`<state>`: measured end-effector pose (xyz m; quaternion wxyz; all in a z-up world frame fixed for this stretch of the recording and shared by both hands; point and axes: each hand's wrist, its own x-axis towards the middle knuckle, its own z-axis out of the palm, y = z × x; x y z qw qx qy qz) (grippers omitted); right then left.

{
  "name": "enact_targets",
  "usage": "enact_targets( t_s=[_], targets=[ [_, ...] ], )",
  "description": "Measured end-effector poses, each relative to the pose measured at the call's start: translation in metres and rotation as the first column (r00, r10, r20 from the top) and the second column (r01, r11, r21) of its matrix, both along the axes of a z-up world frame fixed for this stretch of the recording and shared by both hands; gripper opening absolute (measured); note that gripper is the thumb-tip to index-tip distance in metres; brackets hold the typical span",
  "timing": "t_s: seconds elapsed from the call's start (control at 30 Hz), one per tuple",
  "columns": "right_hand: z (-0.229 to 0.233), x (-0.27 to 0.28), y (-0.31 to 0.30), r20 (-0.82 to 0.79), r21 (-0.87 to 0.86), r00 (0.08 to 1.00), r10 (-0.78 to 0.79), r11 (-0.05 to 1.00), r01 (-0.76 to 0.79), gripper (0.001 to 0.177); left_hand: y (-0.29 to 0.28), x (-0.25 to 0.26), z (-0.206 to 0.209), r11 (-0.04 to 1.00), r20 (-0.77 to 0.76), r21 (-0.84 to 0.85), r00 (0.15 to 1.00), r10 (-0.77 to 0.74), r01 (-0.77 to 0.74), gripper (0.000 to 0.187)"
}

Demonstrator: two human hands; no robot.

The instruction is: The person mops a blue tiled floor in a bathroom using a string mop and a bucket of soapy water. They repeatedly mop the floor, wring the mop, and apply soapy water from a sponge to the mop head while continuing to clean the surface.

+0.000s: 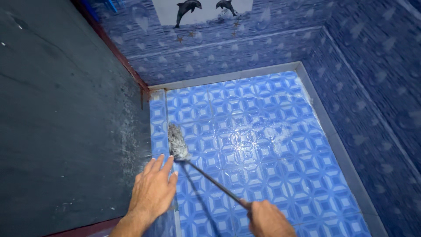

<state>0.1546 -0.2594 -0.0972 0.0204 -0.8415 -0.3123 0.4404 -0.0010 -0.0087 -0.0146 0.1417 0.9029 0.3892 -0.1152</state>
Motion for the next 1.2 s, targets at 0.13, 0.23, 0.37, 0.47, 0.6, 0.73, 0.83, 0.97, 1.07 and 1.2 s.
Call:
enact_targets(
  t_s=[0.13, 0.23, 0.37, 0.47, 0.6, 0.73, 0.83, 0.97, 1.07, 1.2],
  targets=[
    [0.002, 0.028, -0.030, 0.124, -0.007, 0.985, -0.119, 0.993, 0.121, 0.049, -0.006, 0.002, -0.002, 1.000, -0.016, 0.006, 1.000, -0.017, 0.018, 0.058],
    [-0.009, 0.058, -0.049, 0.186, 0.021, 0.946, -0.265, 0.964, 0.266, 0.045, -0.013, 0.006, -0.003, 0.999, -0.010, 0.003, 0.999, -0.041, 0.041, 0.059],
    [-0.014, 0.097, -0.088, 0.212, -0.017, 0.912, -0.351, 0.932, 0.362, 0.049, -0.026, 0.018, -0.004, 0.999, -0.023, -0.002, 0.999, -0.045, 0.045, 0.059],
    [-0.019, 0.122, -0.119, 0.229, -0.046, 0.880, -0.416, 0.899, 0.436, 0.050, -0.039, 0.028, -0.002, 0.999, -0.018, -0.026, 0.999, -0.030, 0.030, 0.059],
    [-0.027, 0.144, -0.160, 0.291, 0.015, 0.777, -0.558, 0.815, 0.580, 0.051, -0.051, 0.046, 0.002, 0.998, -0.010, -0.028, 0.999, -0.054, 0.053, 0.060],
    [-0.031, 0.160, -0.191, 0.175, -0.044, 0.567, -0.805, 0.568, 0.822, 0.051, -0.058, 0.070, 0.012, 0.995, 0.050, -0.022, 0.994, -0.096, 0.097, 0.060],
    [-0.047, 0.168, -0.224, 0.339, 0.100, 0.717, -0.608, 0.782, 0.616, 0.052, -0.061, 0.089, 0.026, 0.994, 0.079, -0.036, 0.992, -0.100, 0.103, 0.059],
    [-0.067, 0.175, -0.262, 0.428, 0.223, 0.635, -0.643, 0.756, 0.615, 0.055, -0.054, 0.109, 0.048, 0.990, 0.135, -0.006, 0.981, -0.139, 0.141, 0.056],
    [-0.066, 0.196, -0.248, 0.488, 0.241, 0.612, -0.622, 0.770, 0.591, 0.056, -0.044, 0.120, 0.057, 0.989, 0.159, 0.017, 0.976, -0.146, 0.145, 0.060],
    [-0.049, 0.186, -0.225, 0.539, 0.286, 0.586, -0.605, 0.786, 0.549, 0.051, -0.025, 0.126, 0.061, 0.991, 0.102, 0.010, 0.986, -0.131, 0.130, 0.056]
  ],
)
